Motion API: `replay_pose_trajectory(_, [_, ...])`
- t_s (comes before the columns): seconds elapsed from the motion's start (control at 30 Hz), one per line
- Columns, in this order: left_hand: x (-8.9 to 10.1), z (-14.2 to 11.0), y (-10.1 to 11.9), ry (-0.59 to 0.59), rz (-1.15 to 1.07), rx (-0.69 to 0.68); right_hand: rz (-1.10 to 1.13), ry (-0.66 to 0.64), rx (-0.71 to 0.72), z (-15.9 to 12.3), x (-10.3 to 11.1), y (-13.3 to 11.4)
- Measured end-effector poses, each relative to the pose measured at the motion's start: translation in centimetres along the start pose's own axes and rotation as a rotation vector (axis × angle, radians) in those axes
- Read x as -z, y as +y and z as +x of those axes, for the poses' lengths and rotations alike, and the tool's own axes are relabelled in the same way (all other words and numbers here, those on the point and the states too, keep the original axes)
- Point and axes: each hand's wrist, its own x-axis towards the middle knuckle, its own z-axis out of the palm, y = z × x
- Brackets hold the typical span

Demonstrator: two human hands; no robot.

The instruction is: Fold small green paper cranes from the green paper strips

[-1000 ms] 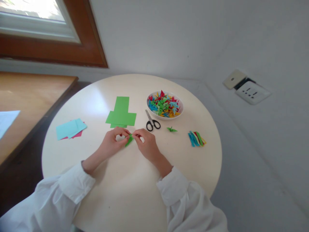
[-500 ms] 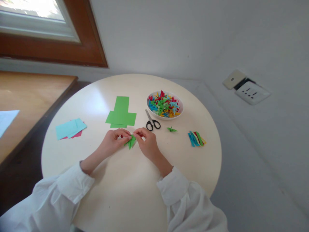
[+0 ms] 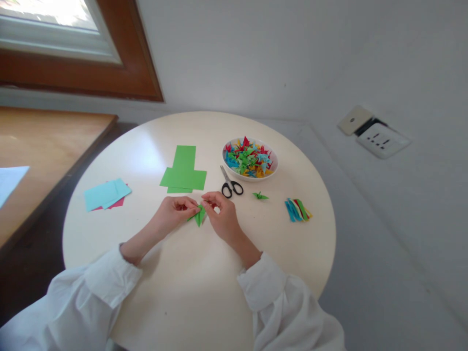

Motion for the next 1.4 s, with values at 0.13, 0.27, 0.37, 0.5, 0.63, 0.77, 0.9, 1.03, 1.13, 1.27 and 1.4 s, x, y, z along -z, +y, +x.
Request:
replay_pose_trajectory(0.13, [0.0,-0.01,0.0,0.01,0.0,0.019,0.0,0.009,0.004,-0.03,-0.04,-0.07])
replay_pose_trajectory(0.27, [0.02,-0.01,0.03,0.016,0.008,0.037,-0.009,0.018,0.005,-0.08,-0.04,-0.23])
replay_pose_trajectory(0.37, [0.08,-0.01,0.08,0.016,0.005,0.052,-0.02,0.013,0.017,-0.09,-0.03,-0.29])
replay_pose_trajectory(0.5, [0.17,0.01,0.06,0.02,-0.015,0.08,-0.014,0.02,0.01,-0.07,-0.03,-0.31])
replay_pose_trajectory(0.63, [0.2,0.05,0.02,0.021,-0.072,0.107,0.005,0.031,-0.015,-0.03,-0.06,-0.29])
replay_pose_trajectory(0.77, [0.2,0.04,0.07,0.015,-0.099,0.122,0.022,0.038,-0.01,-0.03,-0.1,-0.21])
replay_pose_trajectory(0.9, [0.19,0.01,0.28,0.03,-0.12,0.135,0.019,0.042,-0.005,-0.07,-0.1,-0.17])
replay_pose_trajectory(1.03, [0.2,-0.01,0.42,0.03,-0.14,0.145,0.022,0.044,0.0,-0.08,-0.07,-0.27])
replay_pose_trajectory(1.13, [0.23,-0.03,0.41,0.03,-0.151,0.152,0.026,0.045,-0.003,-0.06,-0.07,-0.31])
replay_pose_trajectory(1.27, [0.21,-0.06,0.46,0.026,-0.182,0.153,0.031,0.047,-0.009,-0.06,-0.15,-0.21])
replay_pose_trajectory(1.4, [0.17,-0.11,0.61,0.007,-0.16,0.141,0.035,0.046,-0.011,-0.08,-0.13,-0.23])
